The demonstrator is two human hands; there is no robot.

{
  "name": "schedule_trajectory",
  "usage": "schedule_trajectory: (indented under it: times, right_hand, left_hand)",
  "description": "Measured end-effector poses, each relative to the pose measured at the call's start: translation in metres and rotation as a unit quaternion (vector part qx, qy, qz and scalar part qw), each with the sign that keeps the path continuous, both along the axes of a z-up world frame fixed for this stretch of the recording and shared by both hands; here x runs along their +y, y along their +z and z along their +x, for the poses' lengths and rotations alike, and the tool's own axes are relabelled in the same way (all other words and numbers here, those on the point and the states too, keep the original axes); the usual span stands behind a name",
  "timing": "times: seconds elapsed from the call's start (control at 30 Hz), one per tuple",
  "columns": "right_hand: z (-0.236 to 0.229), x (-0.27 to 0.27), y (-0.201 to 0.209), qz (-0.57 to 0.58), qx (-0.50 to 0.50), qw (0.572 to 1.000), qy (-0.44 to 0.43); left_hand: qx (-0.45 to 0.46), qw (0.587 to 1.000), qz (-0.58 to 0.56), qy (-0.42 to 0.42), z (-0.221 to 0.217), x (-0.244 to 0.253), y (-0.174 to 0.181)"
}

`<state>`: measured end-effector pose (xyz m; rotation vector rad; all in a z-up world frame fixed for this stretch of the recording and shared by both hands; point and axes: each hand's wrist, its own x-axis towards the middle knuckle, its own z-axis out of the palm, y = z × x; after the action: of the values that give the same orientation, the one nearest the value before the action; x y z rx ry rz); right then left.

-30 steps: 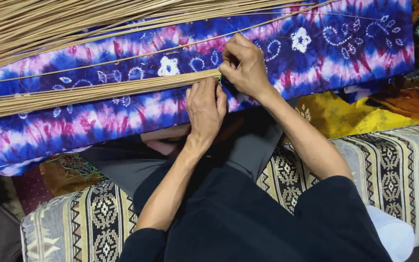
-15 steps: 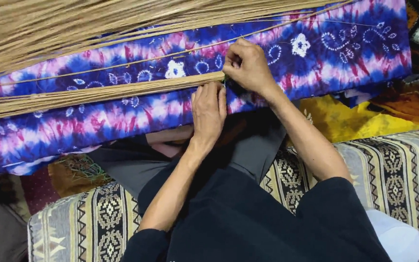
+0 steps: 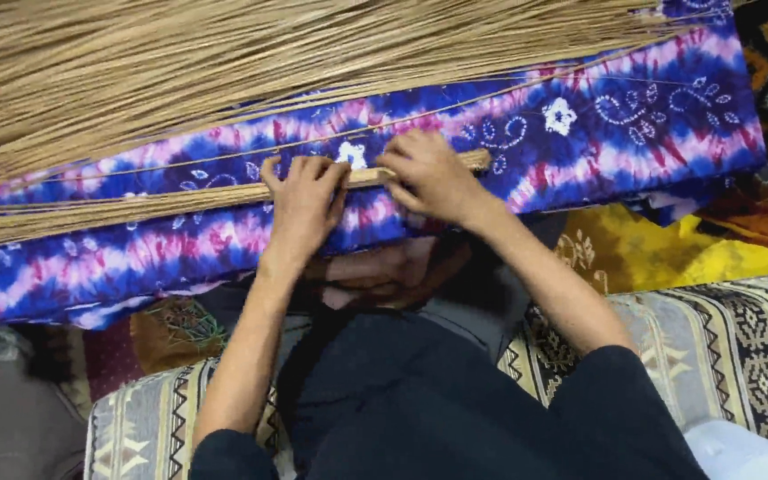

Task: Gathering, aligning, and tying bundles of thin bamboo sticks together using string.

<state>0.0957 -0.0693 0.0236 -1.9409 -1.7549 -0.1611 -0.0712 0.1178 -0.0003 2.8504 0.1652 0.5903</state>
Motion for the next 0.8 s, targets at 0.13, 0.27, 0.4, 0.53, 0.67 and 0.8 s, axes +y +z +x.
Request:
schedule_trajectory:
  times: [0.13, 0.27, 0.4, 0.53, 0.67, 0.8]
  right_hand:
    - [-0.018, 0.022, -0.009, -0.069, -0.084, 0.993, -0.037]
    - [-0.006, 0.022, -0.031, -0.031, -0.137, 0.985, -0.101]
    - [0.021, -0.009, -0.031, -0.022, -0.118, 0.981, -0.154]
    - [0.041, -0.015, -0.053, -0.022, -0.181, 0.964, -0.192]
    - [0.007, 0.006, -0.021, 0.046, -0.250, 0.946, -0.200]
    - [0.002, 0.003, 0.004, 0.081, -0.184, 0.961, -0.192]
  left_hand:
    - [-0.058, 0.996, 0.058, -0.033, 0.006, 0.007, 0.017]
    - [-0.048, 0.994, 0.081, -0.057, 0.000, 0.014, 0.036]
    - [0.003, 0.991, 0.130, -0.030, -0.020, 0.049, 0.024]
    - [0.013, 0.984, 0.175, 0.028, -0.030, 0.057, 0.022]
    - [0.006, 0.989, 0.149, 0.020, -0.010, 0.035, 0.026]
    - [-0.039, 0.976, 0.210, 0.030, -0.001, 0.027, 0.044]
